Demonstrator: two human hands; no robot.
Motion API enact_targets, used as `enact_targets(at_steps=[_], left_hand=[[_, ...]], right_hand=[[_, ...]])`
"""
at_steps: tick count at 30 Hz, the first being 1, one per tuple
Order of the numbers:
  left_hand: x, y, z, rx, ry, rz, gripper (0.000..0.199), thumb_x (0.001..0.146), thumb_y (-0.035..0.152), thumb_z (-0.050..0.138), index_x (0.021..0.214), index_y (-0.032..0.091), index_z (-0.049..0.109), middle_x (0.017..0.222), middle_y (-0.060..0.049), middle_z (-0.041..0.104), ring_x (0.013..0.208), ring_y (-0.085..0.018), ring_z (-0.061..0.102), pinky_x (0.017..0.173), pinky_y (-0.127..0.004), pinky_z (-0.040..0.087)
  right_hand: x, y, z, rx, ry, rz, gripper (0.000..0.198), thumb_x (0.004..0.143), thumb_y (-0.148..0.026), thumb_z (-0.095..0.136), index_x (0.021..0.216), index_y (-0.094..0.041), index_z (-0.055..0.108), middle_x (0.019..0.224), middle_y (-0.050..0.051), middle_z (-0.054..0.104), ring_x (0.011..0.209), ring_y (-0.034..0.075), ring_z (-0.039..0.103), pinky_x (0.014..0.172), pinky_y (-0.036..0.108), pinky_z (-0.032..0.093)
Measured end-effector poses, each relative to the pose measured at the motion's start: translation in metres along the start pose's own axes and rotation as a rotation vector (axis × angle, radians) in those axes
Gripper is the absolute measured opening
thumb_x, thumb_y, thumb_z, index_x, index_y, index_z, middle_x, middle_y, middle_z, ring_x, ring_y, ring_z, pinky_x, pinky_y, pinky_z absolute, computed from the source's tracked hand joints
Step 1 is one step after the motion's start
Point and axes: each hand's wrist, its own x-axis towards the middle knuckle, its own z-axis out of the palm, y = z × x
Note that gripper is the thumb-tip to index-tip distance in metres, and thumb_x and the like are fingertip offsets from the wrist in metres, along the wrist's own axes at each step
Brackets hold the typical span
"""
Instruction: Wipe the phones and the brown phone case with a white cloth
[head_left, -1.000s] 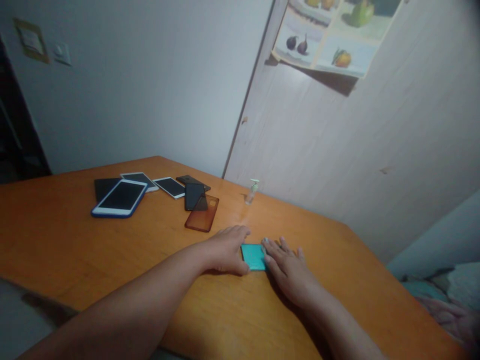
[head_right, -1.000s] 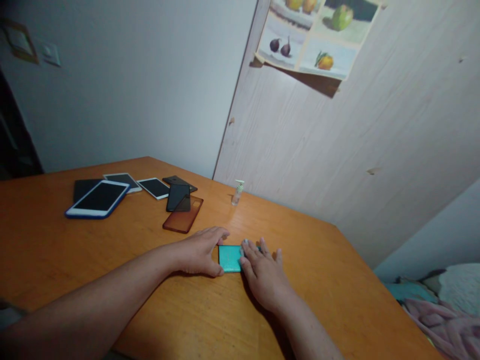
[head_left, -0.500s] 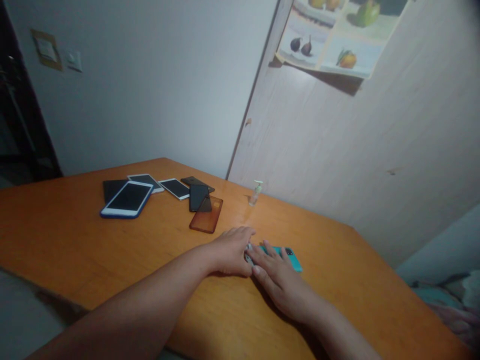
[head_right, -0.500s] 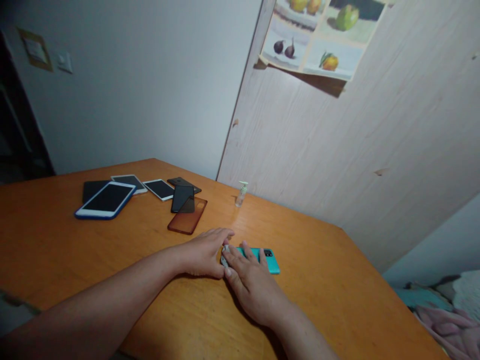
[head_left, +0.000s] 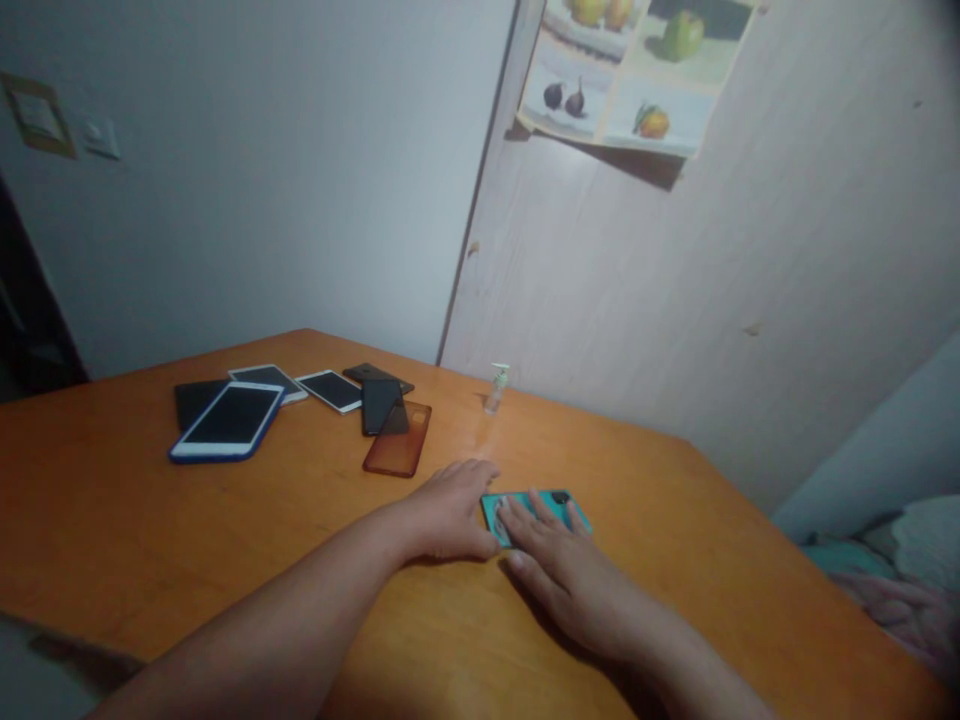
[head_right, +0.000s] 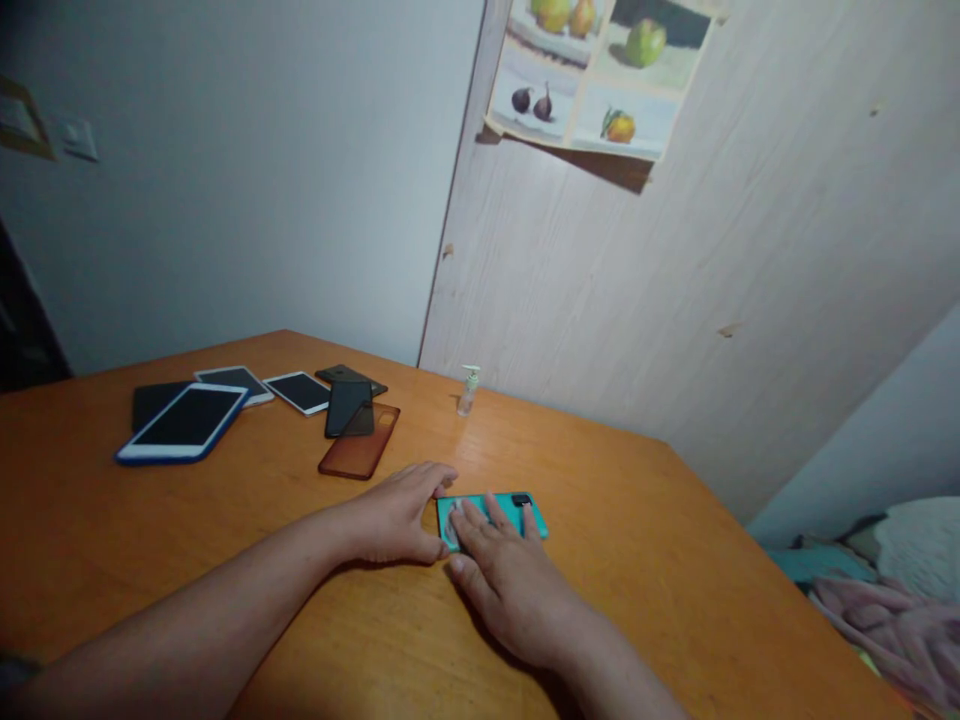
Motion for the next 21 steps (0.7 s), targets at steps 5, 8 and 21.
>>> enact_targets(at_steps=[5, 8, 21], left_hand=[[-0.001, 0.002, -0.003, 0.061, 0.0, 0.011, 0.063, 0.062, 0.041, 0.074, 0.119, 0.02, 0.058, 0.117, -0.01, 0.062, 0.108, -0.032, 0.059, 0.09, -0.038, 0.05], [0.0, 0.003, -0.005, 0.073, -0.012, 0.012, 0.054, 0.061, 0.043, 0.075, 0.109, 0.023, 0.061, 0.11, -0.008, 0.061, 0.103, -0.03, 0.06, 0.082, -0.035, 0.05], [-0.003, 0.001, -0.004, 0.059, -0.03, 0.041, 0.048, 0.065, 0.049, 0.077, 0.105, 0.026, 0.066, 0.101, -0.004, 0.059, 0.097, -0.026, 0.057, 0.08, -0.032, 0.047]], right_hand=[[0.001, 0.023, -0.003, -0.066, 0.074, 0.204, 0.064, 0.101, -0.059, 0.024, 0.155, -0.027, 0.031, 0.162, 0.004, 0.025, 0.151, 0.037, 0.008, 0.115, 0.071, 0.0], [0.003, 0.039, -0.002, -0.126, 0.133, 0.346, 0.064, 0.101, -0.056, 0.026, 0.154, -0.023, 0.033, 0.162, 0.007, 0.026, 0.15, 0.04, 0.007, 0.112, 0.075, -0.002], [0.0, 0.029, -0.007, -0.051, 0.141, 0.279, 0.063, 0.101, -0.058, 0.027, 0.153, -0.024, 0.036, 0.161, 0.006, 0.029, 0.15, 0.04, 0.008, 0.112, 0.074, -0.003]])
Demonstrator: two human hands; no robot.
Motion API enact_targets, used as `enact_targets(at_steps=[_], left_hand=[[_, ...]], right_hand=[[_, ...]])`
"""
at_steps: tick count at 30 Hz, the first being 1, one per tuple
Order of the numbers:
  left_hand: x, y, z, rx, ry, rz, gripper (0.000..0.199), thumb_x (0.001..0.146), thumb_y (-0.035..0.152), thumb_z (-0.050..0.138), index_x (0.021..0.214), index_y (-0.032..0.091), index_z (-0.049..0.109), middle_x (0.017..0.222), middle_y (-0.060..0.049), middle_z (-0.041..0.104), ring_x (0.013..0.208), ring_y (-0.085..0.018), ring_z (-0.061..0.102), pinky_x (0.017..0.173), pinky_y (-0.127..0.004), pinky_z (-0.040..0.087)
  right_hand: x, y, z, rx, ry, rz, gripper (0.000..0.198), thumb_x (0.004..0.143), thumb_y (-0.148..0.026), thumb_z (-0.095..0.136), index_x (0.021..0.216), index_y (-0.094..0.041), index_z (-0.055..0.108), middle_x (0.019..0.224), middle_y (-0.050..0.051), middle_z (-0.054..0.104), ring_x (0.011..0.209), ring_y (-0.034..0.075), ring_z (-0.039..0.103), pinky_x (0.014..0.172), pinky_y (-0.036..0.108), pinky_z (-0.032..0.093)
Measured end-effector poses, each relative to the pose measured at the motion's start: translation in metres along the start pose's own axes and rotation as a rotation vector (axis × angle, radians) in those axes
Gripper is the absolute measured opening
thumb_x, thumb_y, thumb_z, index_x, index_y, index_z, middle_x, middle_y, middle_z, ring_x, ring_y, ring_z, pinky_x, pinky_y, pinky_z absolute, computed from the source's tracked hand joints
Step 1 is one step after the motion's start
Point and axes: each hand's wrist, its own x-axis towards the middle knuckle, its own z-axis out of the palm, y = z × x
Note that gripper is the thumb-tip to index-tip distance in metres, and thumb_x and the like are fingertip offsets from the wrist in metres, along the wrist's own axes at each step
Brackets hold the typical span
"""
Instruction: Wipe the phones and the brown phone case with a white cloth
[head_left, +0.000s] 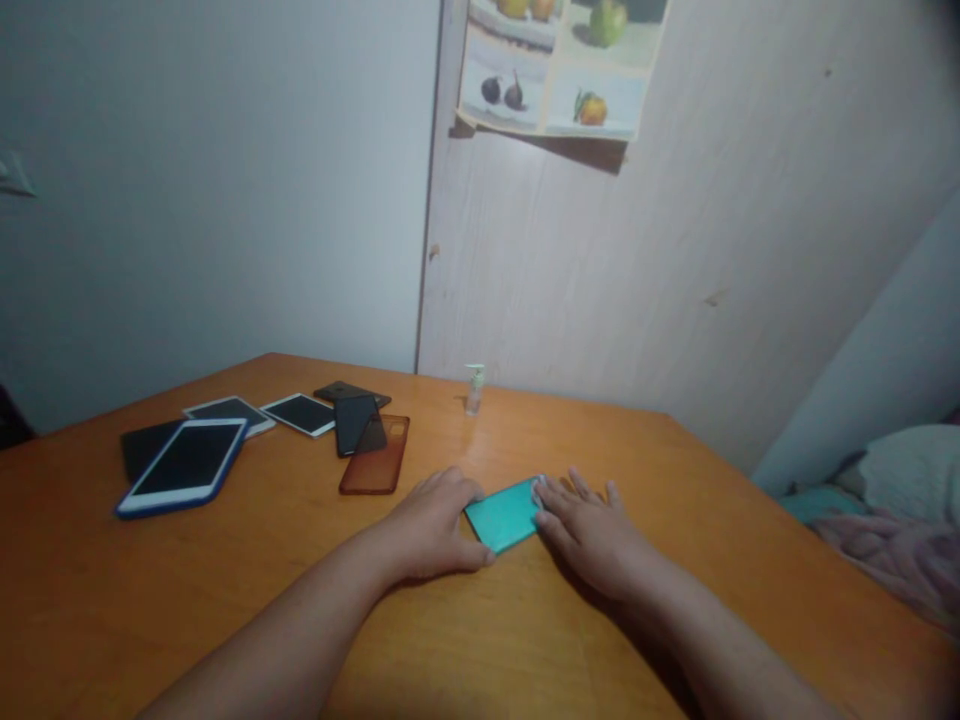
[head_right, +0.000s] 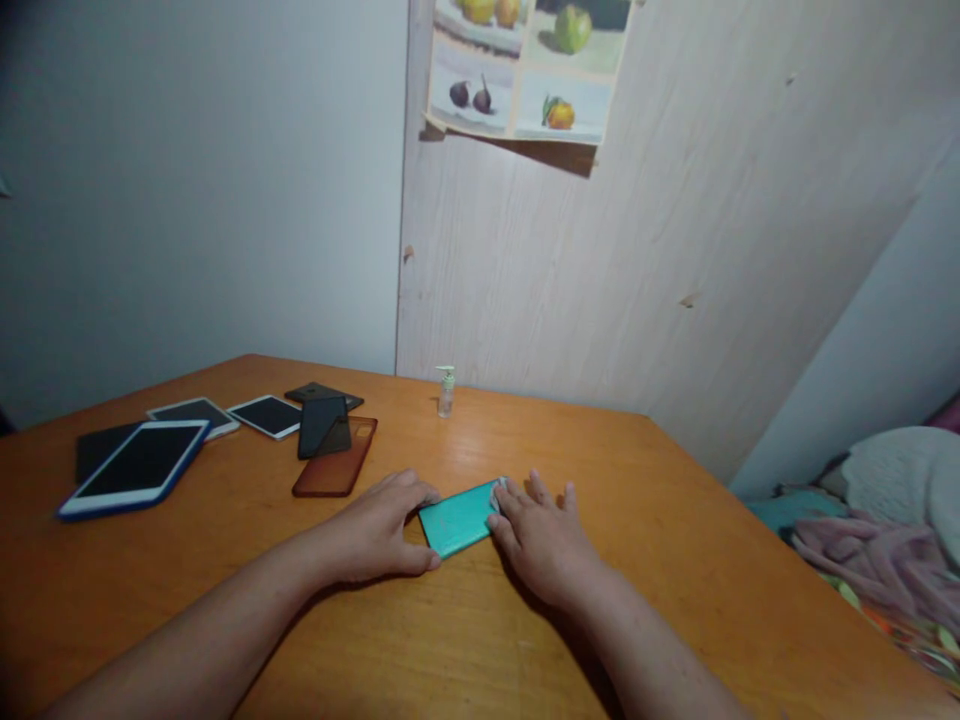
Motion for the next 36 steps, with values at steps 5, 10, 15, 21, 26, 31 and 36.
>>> enact_targets(at_steps=[5, 10, 15, 21, 26, 31, 36], left_hand=[[0.0, 0.001, 0.001, 0.003, 0.003, 0.012, 0.044, 0.067, 0.05, 0.076, 0.102, 0.025, 0.066, 0.1, -0.004, 0.058, 0.096, -0.025, 0.057, 0.08, -0.032, 0.047], [0.0, 0.0, 0.001, 0.001, -0.006, 0.008, 0.045, 0.067, 0.053, 0.076, 0.101, 0.025, 0.066, 0.099, -0.003, 0.058, 0.096, -0.025, 0.057, 0.08, -0.032, 0.047], [0.001, 0.003, 0.0, -0.004, -0.014, -0.013, 0.054, 0.063, 0.054, 0.079, 0.106, 0.025, 0.063, 0.103, -0.005, 0.06, 0.1, -0.027, 0.058, 0.081, -0.034, 0.047], [0.002, 0.003, 0.004, -0.035, 0.024, 0.0, 0.053, 0.068, 0.046, 0.073, 0.113, 0.022, 0.058, 0.11, -0.009, 0.063, 0.104, -0.028, 0.06, 0.09, -0.037, 0.047], [0.002, 0.001, 0.006, -0.019, 0.036, -0.01, 0.068, 0.06, 0.051, 0.079, 0.118, 0.022, 0.056, 0.117, -0.009, 0.061, 0.109, -0.031, 0.058, 0.09, -0.038, 0.048], [0.002, 0.001, 0.007, -0.014, 0.024, -0.014, 0.058, 0.066, 0.05, 0.075, 0.114, 0.023, 0.057, 0.114, -0.009, 0.062, 0.107, -0.03, 0.059, 0.091, -0.038, 0.047], [0.001, 0.001, 0.007, -0.008, 0.04, -0.005, 0.068, 0.064, 0.052, 0.076, 0.122, 0.022, 0.056, 0.116, -0.009, 0.061, 0.109, -0.03, 0.058, 0.092, -0.039, 0.047]], right_hand=[[-0.008, -0.023, 0.0, 0.119, -0.082, -0.265, 0.058, 0.102, -0.054, 0.029, 0.154, -0.031, 0.033, 0.161, 0.002, 0.03, 0.151, 0.033, 0.011, 0.118, 0.066, 0.003], [-0.003, -0.022, 0.003, 0.109, -0.067, -0.249, 0.057, 0.102, -0.055, 0.026, 0.153, -0.032, 0.034, 0.161, 0.0, 0.031, 0.151, 0.035, 0.012, 0.116, 0.068, -0.001], [0.008, -0.011, 0.007, 0.055, -0.006, -0.095, 0.062, 0.101, -0.058, 0.024, 0.155, -0.028, 0.032, 0.162, 0.002, 0.025, 0.151, 0.039, 0.005, 0.114, 0.072, -0.003], [0.0, -0.038, 0.004, 0.15, -0.116, -0.368, 0.06, 0.102, -0.06, 0.019, 0.157, -0.035, 0.023, 0.163, -0.002, 0.022, 0.151, 0.034, 0.008, 0.117, 0.066, -0.003], [0.01, -0.022, 0.005, 0.065, -0.019, -0.113, 0.067, 0.1, -0.064, 0.018, 0.155, -0.028, 0.032, 0.162, 0.001, 0.026, 0.15, 0.04, 0.004, 0.113, 0.072, -0.005], [0.001, -0.033, 0.002, 0.112, -0.099, -0.29, 0.065, 0.1, -0.063, 0.02, 0.157, -0.032, 0.022, 0.163, -0.001, 0.021, 0.151, 0.037, 0.005, 0.117, 0.067, -0.002], [0.003, -0.021, 0.003, 0.073, -0.043, -0.185, 0.064, 0.1, -0.063, 0.024, 0.155, -0.031, 0.03, 0.161, 0.002, 0.029, 0.151, 0.038, 0.008, 0.115, 0.07, -0.003]])
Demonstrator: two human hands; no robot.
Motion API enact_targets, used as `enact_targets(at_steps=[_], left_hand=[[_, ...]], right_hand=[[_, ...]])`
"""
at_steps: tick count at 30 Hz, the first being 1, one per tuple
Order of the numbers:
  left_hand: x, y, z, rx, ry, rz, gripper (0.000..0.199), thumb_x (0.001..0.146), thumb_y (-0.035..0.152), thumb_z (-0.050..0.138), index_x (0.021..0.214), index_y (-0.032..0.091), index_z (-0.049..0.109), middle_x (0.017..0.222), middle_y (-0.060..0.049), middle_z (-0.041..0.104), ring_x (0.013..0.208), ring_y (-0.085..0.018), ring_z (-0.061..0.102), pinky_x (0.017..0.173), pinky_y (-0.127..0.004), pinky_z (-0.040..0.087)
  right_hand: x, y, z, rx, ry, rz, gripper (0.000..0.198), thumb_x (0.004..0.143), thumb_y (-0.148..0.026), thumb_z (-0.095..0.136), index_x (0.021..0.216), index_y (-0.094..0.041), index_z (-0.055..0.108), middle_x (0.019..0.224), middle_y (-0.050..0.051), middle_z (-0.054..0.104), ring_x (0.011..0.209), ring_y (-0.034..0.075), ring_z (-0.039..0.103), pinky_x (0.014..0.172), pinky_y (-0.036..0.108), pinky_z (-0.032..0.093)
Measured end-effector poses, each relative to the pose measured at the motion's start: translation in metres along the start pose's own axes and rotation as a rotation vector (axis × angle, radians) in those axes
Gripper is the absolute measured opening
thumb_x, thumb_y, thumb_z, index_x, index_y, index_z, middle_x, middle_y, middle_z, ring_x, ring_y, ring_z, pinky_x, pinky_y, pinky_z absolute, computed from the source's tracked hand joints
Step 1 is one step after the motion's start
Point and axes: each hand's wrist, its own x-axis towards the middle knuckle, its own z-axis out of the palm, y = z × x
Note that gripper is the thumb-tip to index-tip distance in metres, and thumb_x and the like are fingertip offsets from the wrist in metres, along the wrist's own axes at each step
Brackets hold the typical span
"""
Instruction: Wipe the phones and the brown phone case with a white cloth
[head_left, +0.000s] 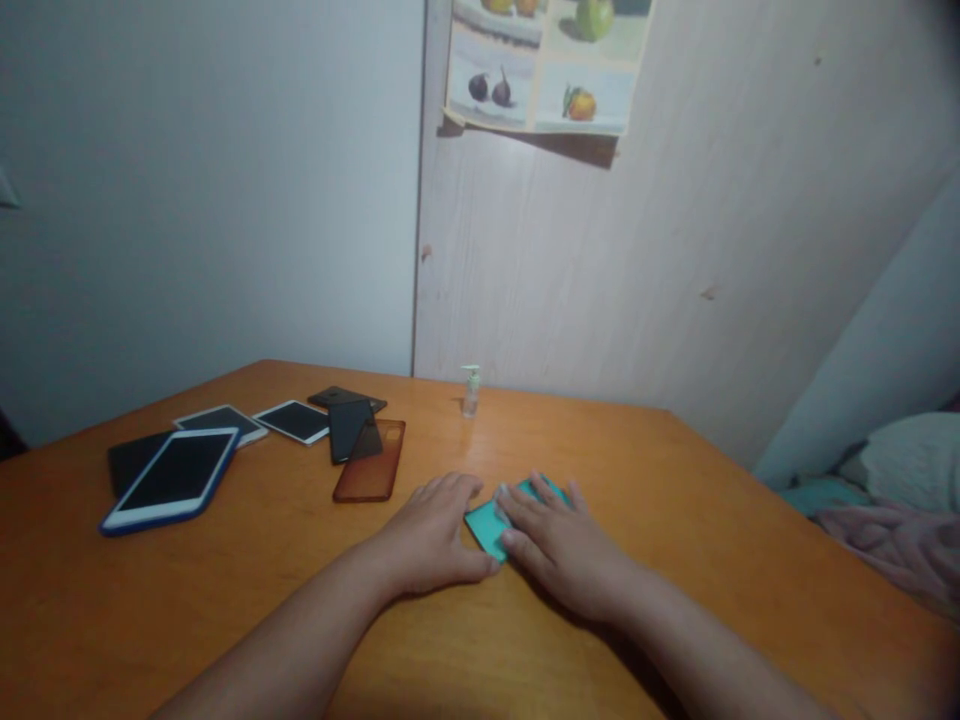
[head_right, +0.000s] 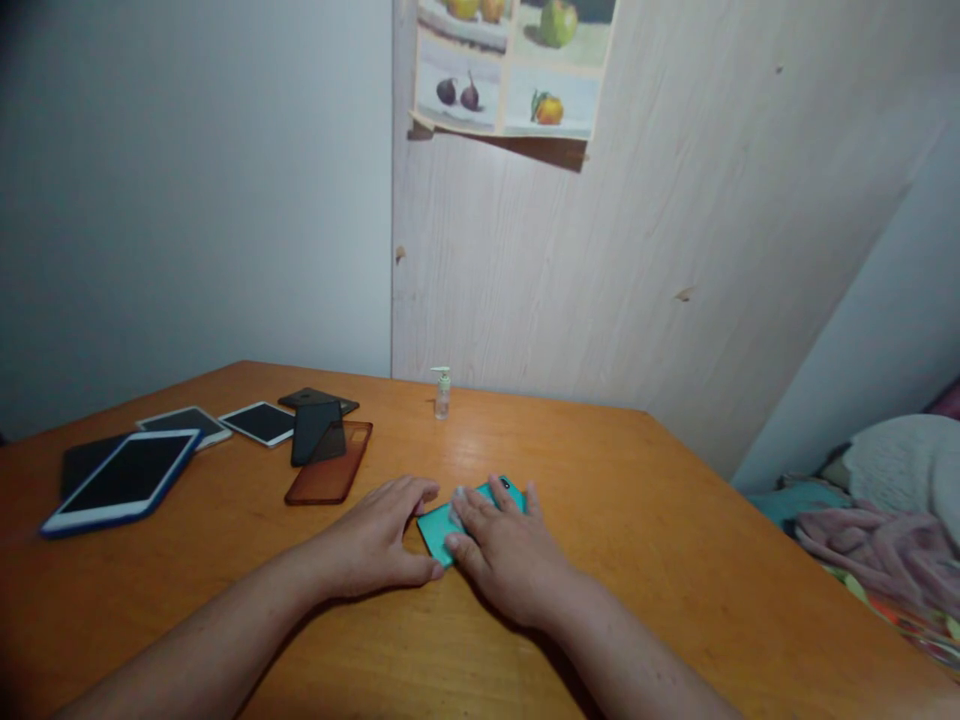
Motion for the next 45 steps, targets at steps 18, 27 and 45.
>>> enact_targets(at_steps=[18, 27, 45], left_hand=[[-0.001, 0.003, -0.004, 0.004, -0.047, 0.011, 0.045, 0.067, 0.052, 0.076, 0.104, 0.026, 0.069, 0.098, -0.004, 0.057, 0.097, -0.026, 0.056, 0.08, -0.033, 0.046], [0.0, 0.0, -0.003, -0.022, -0.047, 0.021, 0.048, 0.067, 0.055, 0.076, 0.105, 0.026, 0.069, 0.099, -0.004, 0.058, 0.097, -0.026, 0.056, 0.079, -0.032, 0.045], [0.0, 0.002, -0.004, -0.022, -0.046, 0.015, 0.042, 0.07, 0.055, 0.074, 0.1, 0.026, 0.07, 0.096, -0.003, 0.057, 0.093, -0.024, 0.056, 0.077, -0.031, 0.045]], right_hand=[[-0.014, 0.009, -0.007, -0.049, -0.031, 0.082, 0.07, 0.098, -0.064, 0.03, 0.156, -0.024, 0.03, 0.162, 0.007, 0.025, 0.151, 0.038, 0.005, 0.115, 0.069, -0.002], [-0.016, 0.018, -0.014, -0.122, 0.007, 0.235, 0.068, 0.098, -0.061, 0.031, 0.152, -0.02, 0.04, 0.159, 0.011, 0.032, 0.149, 0.042, 0.012, 0.111, 0.075, -0.004], [-0.023, 0.001, -0.012, -0.009, -0.092, -0.07, 0.069, 0.097, -0.06, 0.039, 0.157, -0.029, 0.025, 0.162, 0.005, 0.026, 0.151, 0.033, 0.012, 0.118, 0.065, 0.001]])
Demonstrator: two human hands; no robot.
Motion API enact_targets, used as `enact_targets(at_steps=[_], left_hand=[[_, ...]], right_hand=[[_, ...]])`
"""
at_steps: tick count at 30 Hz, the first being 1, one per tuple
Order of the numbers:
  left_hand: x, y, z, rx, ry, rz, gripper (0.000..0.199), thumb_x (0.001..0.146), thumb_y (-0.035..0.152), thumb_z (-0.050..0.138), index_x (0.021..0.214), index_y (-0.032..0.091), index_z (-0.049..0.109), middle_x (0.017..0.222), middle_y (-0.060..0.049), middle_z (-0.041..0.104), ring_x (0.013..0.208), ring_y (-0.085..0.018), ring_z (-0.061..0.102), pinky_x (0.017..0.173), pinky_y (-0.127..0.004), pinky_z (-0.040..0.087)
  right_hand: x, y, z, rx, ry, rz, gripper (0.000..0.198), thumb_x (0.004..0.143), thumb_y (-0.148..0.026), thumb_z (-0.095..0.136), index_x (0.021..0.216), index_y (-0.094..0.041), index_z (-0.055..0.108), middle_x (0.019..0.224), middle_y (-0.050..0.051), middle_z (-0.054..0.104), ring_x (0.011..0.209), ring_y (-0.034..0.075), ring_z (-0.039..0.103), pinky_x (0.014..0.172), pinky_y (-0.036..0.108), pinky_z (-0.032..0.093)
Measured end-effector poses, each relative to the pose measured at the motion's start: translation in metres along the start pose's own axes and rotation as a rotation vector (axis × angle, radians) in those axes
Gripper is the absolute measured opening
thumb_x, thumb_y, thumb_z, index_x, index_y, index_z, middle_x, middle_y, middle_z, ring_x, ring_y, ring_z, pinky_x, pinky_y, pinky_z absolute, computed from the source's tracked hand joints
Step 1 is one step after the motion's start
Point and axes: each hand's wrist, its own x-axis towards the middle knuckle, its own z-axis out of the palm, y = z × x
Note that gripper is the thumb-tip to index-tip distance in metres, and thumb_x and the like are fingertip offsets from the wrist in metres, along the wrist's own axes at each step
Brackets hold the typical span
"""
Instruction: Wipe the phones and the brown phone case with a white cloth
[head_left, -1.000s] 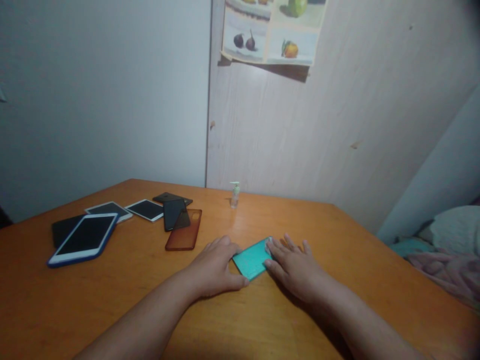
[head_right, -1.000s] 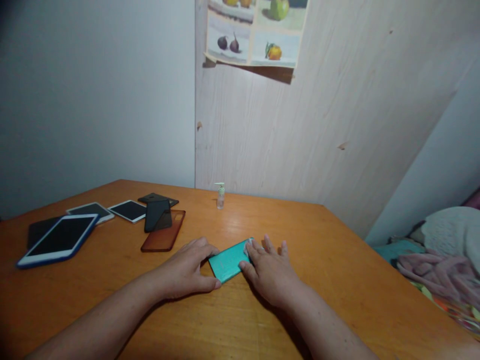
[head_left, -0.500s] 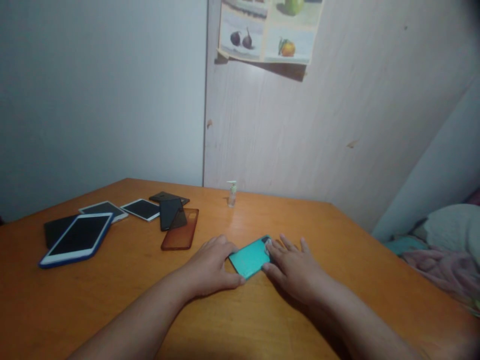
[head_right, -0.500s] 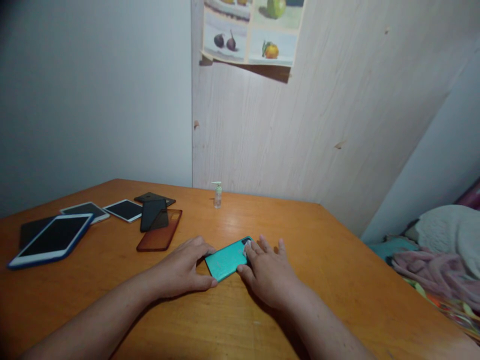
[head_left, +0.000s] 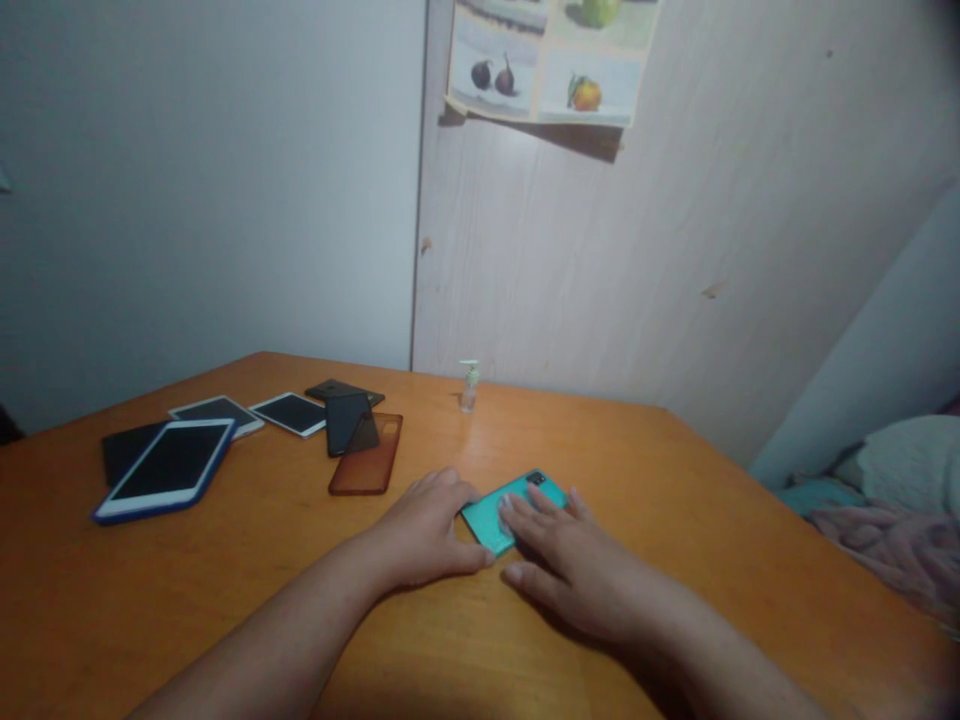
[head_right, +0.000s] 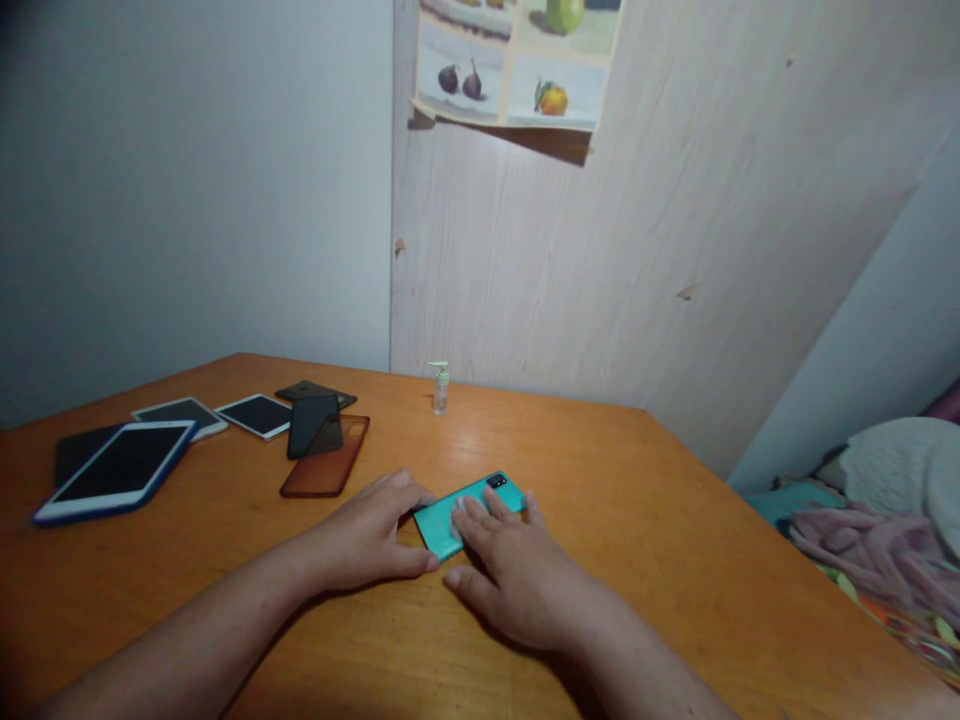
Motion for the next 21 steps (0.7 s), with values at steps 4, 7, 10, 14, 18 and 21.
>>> enact_targets(at_steps=[4, 7, 10, 14, 18, 21], left_hand=[[0.0, 0.001, -0.001, 0.001, -0.001, -0.002, 0.044, 0.07, 0.055, 0.074, 0.102, 0.026, 0.069, 0.098, -0.003, 0.058, 0.095, -0.024, 0.056, 0.078, -0.031, 0.045], [0.0, -0.002, 0.0, 0.007, -0.01, 0.002, 0.046, 0.069, 0.055, 0.075, 0.104, 0.026, 0.068, 0.099, -0.003, 0.058, 0.096, -0.025, 0.056, 0.079, -0.031, 0.045], [0.001, -0.003, 0.001, 0.01, 0.001, 0.005, 0.048, 0.068, 0.056, 0.076, 0.105, 0.027, 0.068, 0.098, -0.003, 0.058, 0.096, -0.025, 0.057, 0.079, -0.032, 0.045], [0.001, -0.003, 0.002, 0.005, 0.004, -0.003, 0.047, 0.067, 0.056, 0.076, 0.103, 0.027, 0.068, 0.098, -0.004, 0.058, 0.095, -0.025, 0.057, 0.079, -0.033, 0.046], [0.001, -0.002, 0.001, 0.004, -0.002, -0.003, 0.047, 0.068, 0.056, 0.076, 0.103, 0.026, 0.068, 0.097, -0.004, 0.057, 0.095, -0.025, 0.057, 0.079, -0.032, 0.045], [0.001, -0.002, 0.0, 0.008, -0.005, 0.003, 0.047, 0.068, 0.056, 0.075, 0.103, 0.026, 0.068, 0.098, -0.003, 0.057, 0.095, -0.025, 0.056, 0.078, -0.032, 0.045]], right_hand=[[-0.003, -0.002, -0.002, 0.019, -0.029, -0.038, 0.066, 0.098, -0.06, 0.036, 0.156, -0.032, 0.026, 0.161, 0.003, 0.028, 0.151, 0.032, 0.015, 0.119, 0.064, 0.002], [0.003, 0.016, -0.002, -0.076, 0.05, 0.224, 0.064, 0.097, -0.056, 0.038, 0.153, -0.025, 0.036, 0.16, 0.01, 0.031, 0.149, 0.039, 0.017, 0.114, 0.072, 0.001], [0.002, 0.018, -0.001, -0.142, 0.062, 0.317, 0.069, 0.096, -0.051, 0.042, 0.153, -0.013, 0.035, 0.159, 0.018, 0.03, 0.148, 0.04, 0.019, 0.114, 0.071, 0.001], [-0.01, -0.008, -0.002, -0.084, 0.003, 0.072, 0.074, 0.095, -0.054, 0.043, 0.156, -0.015, 0.029, 0.16, 0.015, 0.027, 0.15, 0.031, 0.019, 0.121, 0.057, 0.002], [-0.011, -0.006, -0.004, -0.094, 0.001, 0.11, 0.067, 0.097, -0.053, 0.039, 0.154, -0.016, 0.035, 0.158, 0.015, 0.032, 0.15, 0.032, 0.02, 0.12, 0.059, 0.002], [-0.004, 0.008, -0.004, -0.163, 0.046, 0.299, 0.065, 0.098, -0.05, 0.037, 0.149, -0.01, 0.043, 0.155, 0.021, 0.036, 0.148, 0.039, 0.021, 0.116, 0.068, 0.0]])
